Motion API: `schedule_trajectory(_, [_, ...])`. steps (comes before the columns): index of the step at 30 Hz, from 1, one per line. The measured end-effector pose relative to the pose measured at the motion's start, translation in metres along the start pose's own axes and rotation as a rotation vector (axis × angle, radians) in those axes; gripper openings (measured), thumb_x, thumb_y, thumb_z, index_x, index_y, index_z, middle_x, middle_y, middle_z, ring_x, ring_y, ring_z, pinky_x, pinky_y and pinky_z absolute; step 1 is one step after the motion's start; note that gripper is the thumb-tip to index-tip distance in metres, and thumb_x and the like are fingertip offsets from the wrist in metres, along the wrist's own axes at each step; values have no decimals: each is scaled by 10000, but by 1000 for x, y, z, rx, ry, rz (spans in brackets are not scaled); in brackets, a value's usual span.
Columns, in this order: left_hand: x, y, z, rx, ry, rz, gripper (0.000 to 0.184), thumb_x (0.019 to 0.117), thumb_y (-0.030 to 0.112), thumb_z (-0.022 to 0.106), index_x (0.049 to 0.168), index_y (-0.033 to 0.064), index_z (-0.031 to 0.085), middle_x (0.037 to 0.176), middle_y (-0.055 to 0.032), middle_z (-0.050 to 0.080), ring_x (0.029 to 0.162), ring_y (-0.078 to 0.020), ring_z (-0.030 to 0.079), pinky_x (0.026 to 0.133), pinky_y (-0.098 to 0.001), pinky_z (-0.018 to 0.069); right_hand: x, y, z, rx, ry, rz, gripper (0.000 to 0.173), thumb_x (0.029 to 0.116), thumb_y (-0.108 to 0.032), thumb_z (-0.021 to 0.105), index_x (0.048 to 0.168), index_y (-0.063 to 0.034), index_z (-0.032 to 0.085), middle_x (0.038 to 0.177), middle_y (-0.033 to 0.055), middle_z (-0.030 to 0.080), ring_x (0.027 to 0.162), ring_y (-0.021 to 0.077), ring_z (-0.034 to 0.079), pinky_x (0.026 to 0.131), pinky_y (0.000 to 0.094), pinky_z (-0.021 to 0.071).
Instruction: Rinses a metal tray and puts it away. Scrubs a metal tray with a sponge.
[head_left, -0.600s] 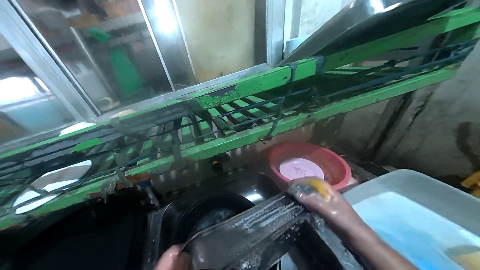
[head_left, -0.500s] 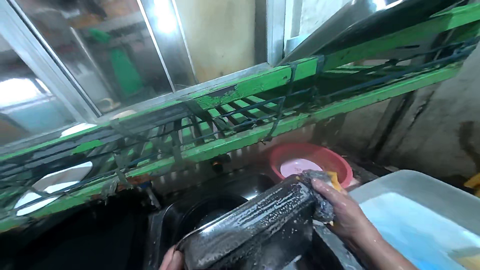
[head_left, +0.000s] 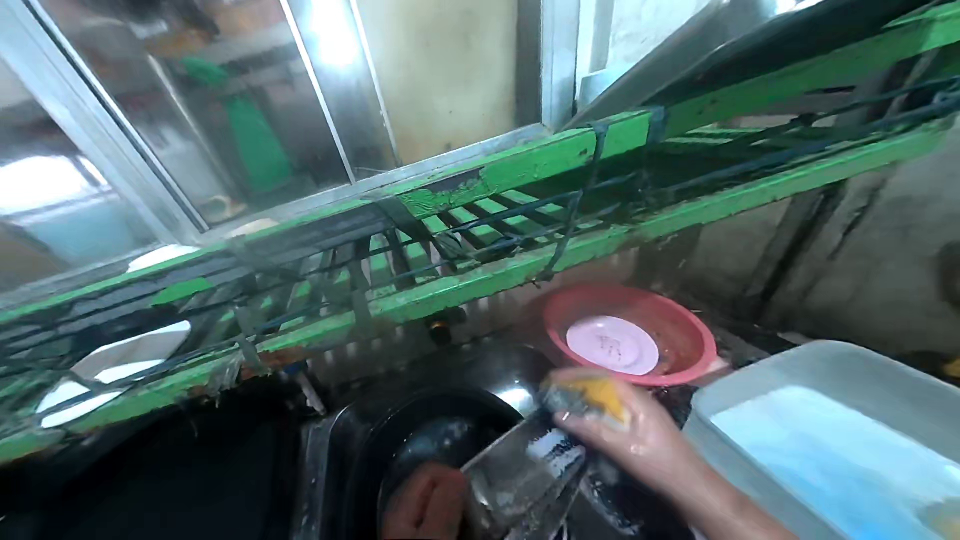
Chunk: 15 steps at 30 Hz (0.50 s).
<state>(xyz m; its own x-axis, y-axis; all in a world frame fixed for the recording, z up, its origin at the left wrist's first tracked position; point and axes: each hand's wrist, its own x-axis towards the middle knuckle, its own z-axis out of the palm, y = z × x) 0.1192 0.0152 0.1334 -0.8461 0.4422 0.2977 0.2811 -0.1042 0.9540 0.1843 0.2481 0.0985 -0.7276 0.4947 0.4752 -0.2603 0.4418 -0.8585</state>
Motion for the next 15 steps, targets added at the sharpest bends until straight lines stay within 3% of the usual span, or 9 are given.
schedule_trajectory(2, [-1, -9, -8, -124, 34, 60, 286, 1037, 154, 506, 846, 212, 711, 756, 175, 673, 712, 80, 626, 672, -151, 544, 8, 13, -9, 367, 176, 334, 441, 809, -306, 706, 1165, -62, 617, 938, -22, 735, 844, 51, 708, 763, 250, 607])
schedule_trajectory(4, [-2, -16, -8, -232, 63, 37, 246, 1035, 270, 552, 869, 287, 732, 822, 194, 703, 794, 78, 648, 744, -160, 550, 14, 6, -6, 558, 277, 374, 393, 815, -297, 717, 1141, -101, 616, 859, -28, 739, 769, 61, 719, 704, 248, 621])
schedule_trajectory(7, [0, -3, -25, -37, -130, -254, 167, 967, 124, 556, 907, 140, 711, 798, 143, 690, 779, 53, 649, 761, -197, 556, 22, -26, 4, 362, 284, 273, 443, 753, -231, 742, 1166, -107, 640, 902, -45, 734, 801, 53, 710, 713, 252, 617])
schedule_trajectory(9, [13, 10, -30, 198, -358, -422, 177, 999, 157, 568, 1032, 34, 690, 828, 46, 666, 767, -21, 631, 746, -267, 551, 22, -50, 13, 148, 128, 118, 514, 770, -290, 786, 1232, -123, 637, 1001, -45, 722, 887, 40, 697, 770, 261, 610])
schedule_trajectory(10, [15, 12, -24, 256, -373, -424, 216, 1023, 175, 538, 1051, 14, 678, 819, 19, 639, 740, -42, 604, 713, -280, 531, 20, -60, 22, 56, 18, 12, 553, 808, -340, 796, 1280, -114, 617, 1030, -35, 720, 915, 30, 694, 798, 256, 607])
schedule_trajectory(13, [3, 4, -8, 184, -94, -248, 245, 1042, 141, 478, 958, 3, 661, 759, 47, 602, 702, 7, 581, 698, -222, 523, 19, -66, 51, -101, -157, -160, 505, 843, -390, 780, 1233, -85, 683, 1059, 44, 753, 966, 87, 713, 848, 311, 601])
schedule_trajectory(14, [-1, 1, -8, 134, 2, -224, 240, 1041, 123, 480, 947, -4, 661, 760, 53, 614, 711, 16, 596, 709, -214, 535, 21, -54, 49, -126, -162, -106, 479, 848, -400, 770, 1212, -96, 703, 1077, 32, 750, 999, 74, 705, 886, 299, 593])
schedule_trajectory(15, [-3, -2, -11, 95, 89, -250, 224, 1041, 115, 473, 946, 7, 645, 762, 65, 620, 715, 27, 607, 712, -205, 543, 25, -33, 42, -189, -148, -6, 470, 848, -401, 766, 1207, -102, 713, 1095, 43, 746, 1023, 111, 701, 915, 347, 585])
